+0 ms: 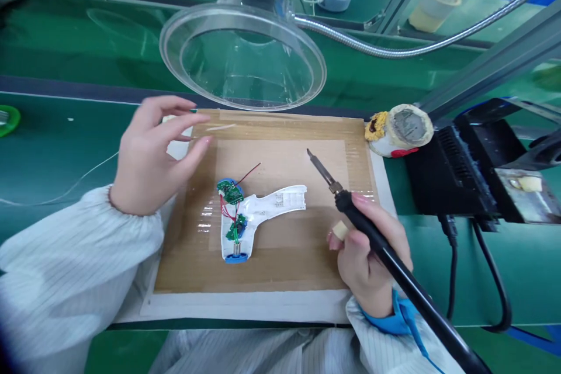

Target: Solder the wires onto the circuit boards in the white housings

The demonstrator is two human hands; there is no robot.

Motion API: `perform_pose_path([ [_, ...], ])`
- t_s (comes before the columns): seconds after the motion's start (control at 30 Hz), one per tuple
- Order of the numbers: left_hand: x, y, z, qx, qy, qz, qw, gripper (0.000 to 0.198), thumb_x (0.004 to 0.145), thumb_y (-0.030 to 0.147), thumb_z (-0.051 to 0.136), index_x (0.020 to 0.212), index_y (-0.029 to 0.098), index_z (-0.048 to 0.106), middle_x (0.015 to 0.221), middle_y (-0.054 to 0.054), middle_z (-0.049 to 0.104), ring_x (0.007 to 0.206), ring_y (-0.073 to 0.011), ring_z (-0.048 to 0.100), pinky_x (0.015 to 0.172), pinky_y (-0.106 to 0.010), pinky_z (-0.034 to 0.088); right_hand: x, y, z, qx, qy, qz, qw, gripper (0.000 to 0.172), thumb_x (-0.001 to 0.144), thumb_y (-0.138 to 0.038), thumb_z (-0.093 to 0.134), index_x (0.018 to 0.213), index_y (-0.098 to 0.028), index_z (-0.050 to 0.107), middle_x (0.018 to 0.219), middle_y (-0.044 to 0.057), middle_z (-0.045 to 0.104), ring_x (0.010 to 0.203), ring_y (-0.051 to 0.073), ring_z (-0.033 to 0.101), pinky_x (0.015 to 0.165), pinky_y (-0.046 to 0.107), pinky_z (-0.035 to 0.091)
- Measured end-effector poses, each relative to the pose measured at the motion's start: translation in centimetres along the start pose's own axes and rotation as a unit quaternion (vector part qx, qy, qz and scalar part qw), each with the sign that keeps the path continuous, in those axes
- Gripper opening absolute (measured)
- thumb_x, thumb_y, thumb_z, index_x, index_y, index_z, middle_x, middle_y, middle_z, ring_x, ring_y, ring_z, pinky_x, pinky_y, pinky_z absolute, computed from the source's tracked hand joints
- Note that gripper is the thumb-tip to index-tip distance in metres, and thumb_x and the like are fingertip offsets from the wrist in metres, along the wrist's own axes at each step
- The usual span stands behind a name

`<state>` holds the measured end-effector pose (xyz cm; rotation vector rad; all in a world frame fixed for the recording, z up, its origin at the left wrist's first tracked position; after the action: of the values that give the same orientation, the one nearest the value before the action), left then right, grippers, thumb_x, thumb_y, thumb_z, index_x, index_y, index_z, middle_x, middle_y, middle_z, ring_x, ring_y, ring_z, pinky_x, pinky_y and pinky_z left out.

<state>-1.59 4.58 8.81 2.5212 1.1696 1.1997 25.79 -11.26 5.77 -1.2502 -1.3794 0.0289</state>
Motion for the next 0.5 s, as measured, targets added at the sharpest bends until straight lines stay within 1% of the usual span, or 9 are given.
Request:
perform_pose_path([
  [0.07, 0.9, 0.1, 0.2, 0.026, -0.044, 0.025, 0.998, 0.019, 0.098, 0.021, 0.064, 0.111, 0.027, 0.077, 0.116, -0.008, 0.075, 0.102, -0.026, 0.072, 0.084, -0.041, 0.061, 0.3, 0.2, 1.2, -0.016, -0.05, 0.024, 0.998, 0.03, 0.106, -0.03, 0.063, 0.135, -0.025, 0.067, 0.073, -0.002, 0.072, 0.057, 0.015, 0.072, 0.059, 0.028, 0.061],
  [0.13, 1.4, 1.0, 1.3, 0.002, -0.154, 0.031, 0.988, 0.017, 0.098, 0.024, 0.063, 0.102, 0.026, 0.08, 0.095, -0.003, 0.079, 0.082, -0.0223, 0.074, 0.07, -0.036, 0.059, 0.4, 0.3, 2.4, -0.052, -0.141, 0.026, 0.988, 0.036, 0.103, -0.022, 0.066, 0.138, -0.026, 0.064, 0.096, 0.002, 0.082, 0.089, 0.02, 0.081, 0.083, 0.031, 0.066],
  [0.2, 1.7, 1.9, 2.4, -0.055, -0.262, -0.008, 0.963, 0.015, 0.093, 0.022, 0.066, 0.092, 0.026, 0.081, 0.074, 0.003, 0.077, 0.059, -0.0171, 0.068, 0.053, -0.03, 0.051, 0.3, 0.6, 3.2, -0.081, -0.2, 0.003, 0.976, 0.045, 0.1, -0.018, 0.07, 0.142, -0.027, 0.06, 0.124, 0.005, 0.079, 0.113, 0.022, 0.078, 0.098, 0.032, 0.064],
  [0.23, 1.9, 2.3, 2.8, -0.09, -0.295, -0.041, 0.95, 0.014, 0.091, 0.02, 0.068, 0.089, 0.025, 0.081, 0.068, 0.004, 0.074, 0.051, -0.0145, 0.063, 0.048, -0.028, 0.046, 0.1, 0.6, 3.5, -0.085, -0.221, -0.011, 0.972, 0.049, 0.099, -0.016, 0.07, 0.145, -0.028, 0.058, 0.131, 0.006, 0.076, 0.116, 0.022, 0.076, 0.1, 0.031, 0.064],
  [0.3, 2.2, 2.7, 3.0, -0.181, -0.324, -0.123, 0.92, 0.011, 0.089, 0.018, 0.07, 0.088, 0.023, 0.08, 0.064, 0.005, 0.072, 0.043, -0.011, 0.057, 0.042, -0.024, 0.043, -0.2, 0.8, 3.9, -0.09, -0.251, -0.026, 0.963, 0.054, 0.1, -0.014, 0.068, 0.149, -0.029, 0.054, 0.135, 0.005, 0.075, 0.117, 0.021, 0.076, 0.098, 0.029, 0.064],
  [0.4, 2.2, 3.3, 2.6, -0.324, -0.35, -0.214, 0.853, 0.009, 0.094, 0.023, 0.067, 0.092, 0.019, 0.075, 0.068, 0.003, 0.073, 0.05, -0.0126, 0.066, 0.044, -0.021, 0.049, -0.5, 1.0, 4.0, -0.087, -0.278, -0.015, 0.956, 0.055, 0.102, -0.013, 0.063, 0.153, -0.032, 0.05, 0.133, 0.004, 0.076, 0.112, 0.019, 0.078, 0.095, 0.026, 0.065],
  [0.43, 1.9, 3.5, 2.4, -0.345, -0.349, -0.214, 0.845, 0.011, 0.096, 0.024, 0.066, 0.092, 0.018, 0.074, 0.071, 0.002, 0.074, 0.056, -0.0139, 0.07, 0.048, -0.022, 0.052, -0.6, 1.0, 4.0, -0.087, -0.281, -0.012, 0.956, 0.056, 0.103, -0.014, 0.062, 0.153, -0.032, 0.049, 0.133, 0.004, 0.076, 0.112, 0.019, 0.078, 0.096, 0.026, 0.064],
  [0.47, 1.6, 3.8, 2.3, -0.343, -0.341, -0.192, 0.854, 0.012, 0.098, 0.024, 0.064, 0.093, 0.018, 0.073, 0.075, 0.0, 0.075, 0.063, -0.0148, 0.072, 0.053, -0.022, 0.054, -0.6, 1.0, 4.0, -0.087, -0.283, -0.009, 0.955, 0.056, 0.103, -0.014, 0.062, 0.154, -0.033, 0.048, 0.133, 0.003, 0.076, 0.112, 0.019, 0.078, 0.097, 0.026, 0.064],
  [0.5, 1.2, 4.2, 2.1, -0.317, -0.326, -0.151, 0.878, 0.014, 0.1, 0.023, 0.063, 0.094, 0.018, 0.074, 0.081, -0.001, 0.076, 0.07, -0.0154, 0.073, 0.058, -0.024, 0.056, -0.6, 1.0, 4.0, -0.087, -0.283, -0.009, 0.955, 0.056, 0.103, -0.015, 0.063, 0.154, -0.033, 0.048, 0.133, 0.003, 0.076, 0.112, 0.019, 0.078, 0.097, 0.026, 0.064],
])
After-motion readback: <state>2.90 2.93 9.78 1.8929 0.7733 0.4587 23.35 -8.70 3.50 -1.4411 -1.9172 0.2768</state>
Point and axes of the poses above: each hand's wrist, its own x-axis towards the middle knuckle, its own z-axis out of the palm, y = z × x, the point moved 3 cm from there along x, towards the middle knuckle
